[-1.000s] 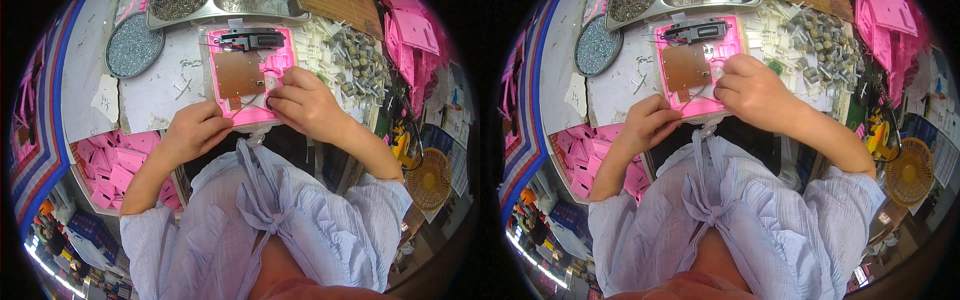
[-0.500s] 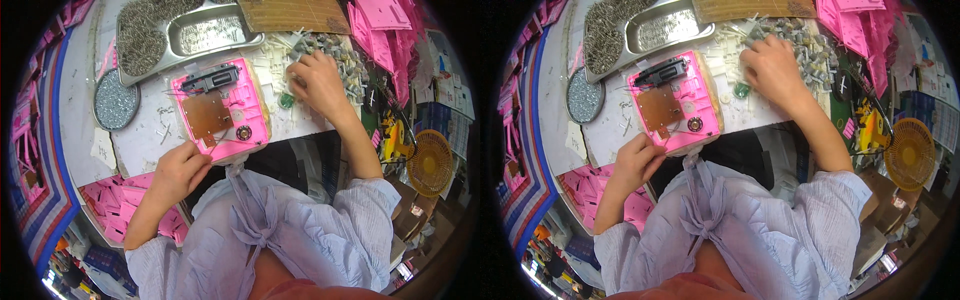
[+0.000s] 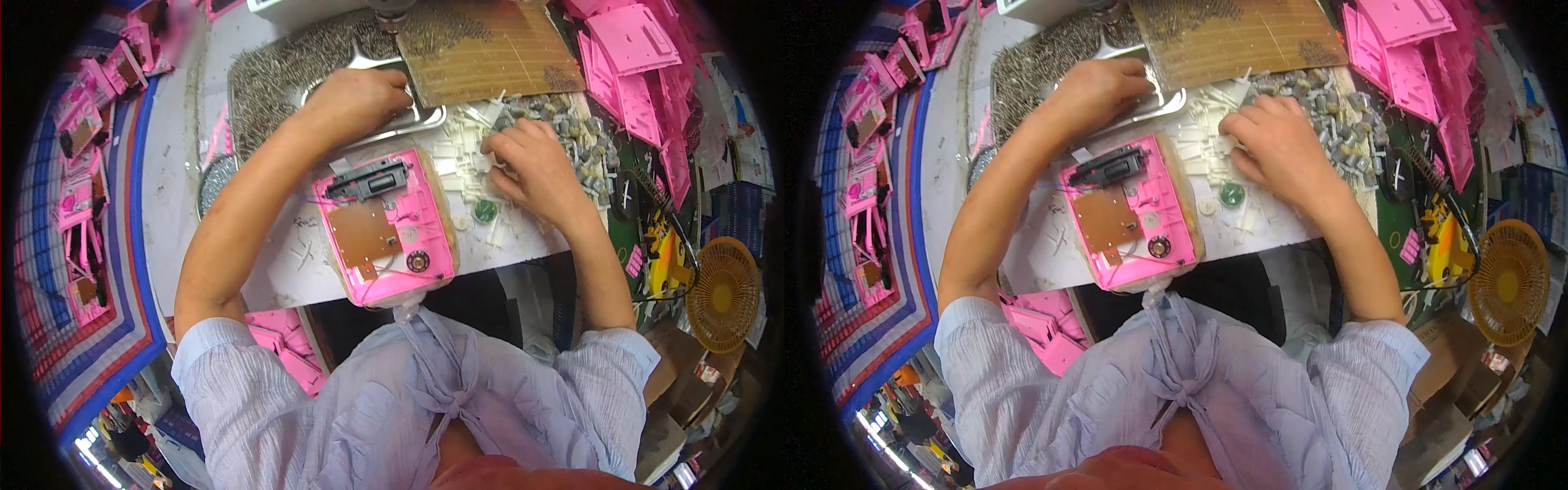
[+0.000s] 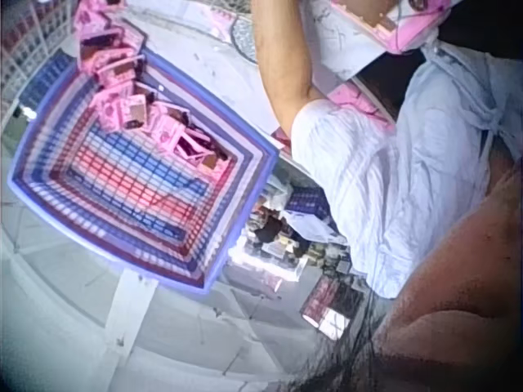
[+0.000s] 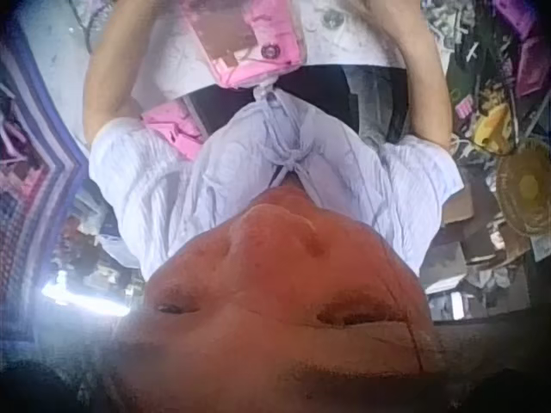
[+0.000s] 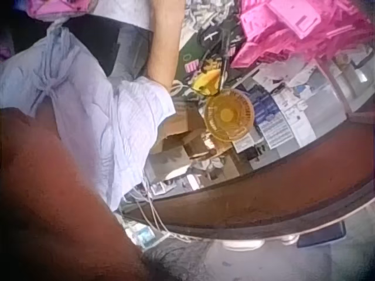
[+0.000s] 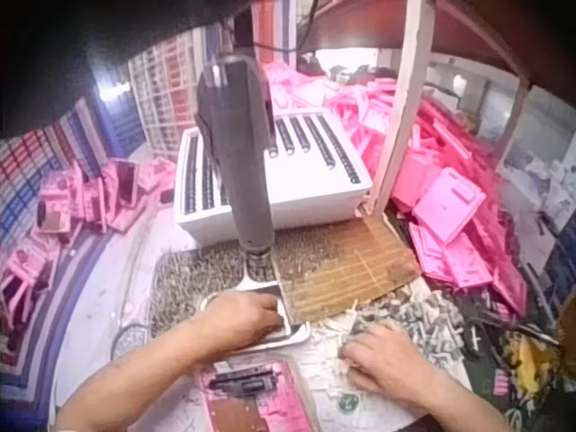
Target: Soldering internal wiring and components into a pink toy housing and securing the back panel with an electric screwdriver.
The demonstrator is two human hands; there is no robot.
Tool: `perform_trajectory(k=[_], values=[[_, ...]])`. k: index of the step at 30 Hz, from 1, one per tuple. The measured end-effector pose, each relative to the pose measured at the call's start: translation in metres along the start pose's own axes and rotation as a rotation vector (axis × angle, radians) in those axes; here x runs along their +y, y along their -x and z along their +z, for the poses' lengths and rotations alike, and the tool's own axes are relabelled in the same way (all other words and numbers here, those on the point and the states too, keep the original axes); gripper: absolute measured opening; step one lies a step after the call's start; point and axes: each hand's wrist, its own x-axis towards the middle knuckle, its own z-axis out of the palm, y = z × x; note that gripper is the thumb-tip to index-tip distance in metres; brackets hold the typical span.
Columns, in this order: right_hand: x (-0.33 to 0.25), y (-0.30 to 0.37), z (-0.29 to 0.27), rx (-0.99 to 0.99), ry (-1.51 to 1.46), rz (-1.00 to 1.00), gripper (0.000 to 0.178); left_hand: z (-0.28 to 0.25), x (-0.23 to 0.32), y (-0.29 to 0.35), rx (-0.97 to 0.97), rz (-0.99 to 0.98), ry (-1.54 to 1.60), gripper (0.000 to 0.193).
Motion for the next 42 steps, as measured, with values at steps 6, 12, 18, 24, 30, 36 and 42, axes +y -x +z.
perform_trajectory(k=[6,12,18,24,30,36,42], values=[[-0.016,0.0,-0.007,0.201,-0.201,0.064,0.029,-0.004,-0.007,-0.008,-0.093,0.157,-0.108,0.013],[-0.03,-0.007,-0.004,0.469,-0.509,0.172,0.018,-0.024,0.009,0.018,0.291,-0.361,0.278,0.018],[-0.088,-0.018,-0.002,0.371,-0.791,-0.001,0.033,-0.037,0.113,0.112,0.317,-0.584,1.263,0.025],[-0.108,-0.013,0.008,0.111,-0.802,-0.202,0.033,-0.006,0.161,0.164,0.43,-0.707,1.567,0.022],[-0.112,-0.004,0.015,0.073,-0.79,-0.381,0.032,-0.017,0.173,0.17,0.212,-0.721,1.636,0.018],[-0.105,0.01,0.002,-0.241,-0.912,-0.295,0.029,-0.029,0.168,0.169,-0.325,-0.703,1.928,0.02],[-0.108,0.051,0.024,-0.297,-1.278,-0.135,0.033,-0.027,0.186,0.156,-0.475,-0.571,2.123,0.025]])
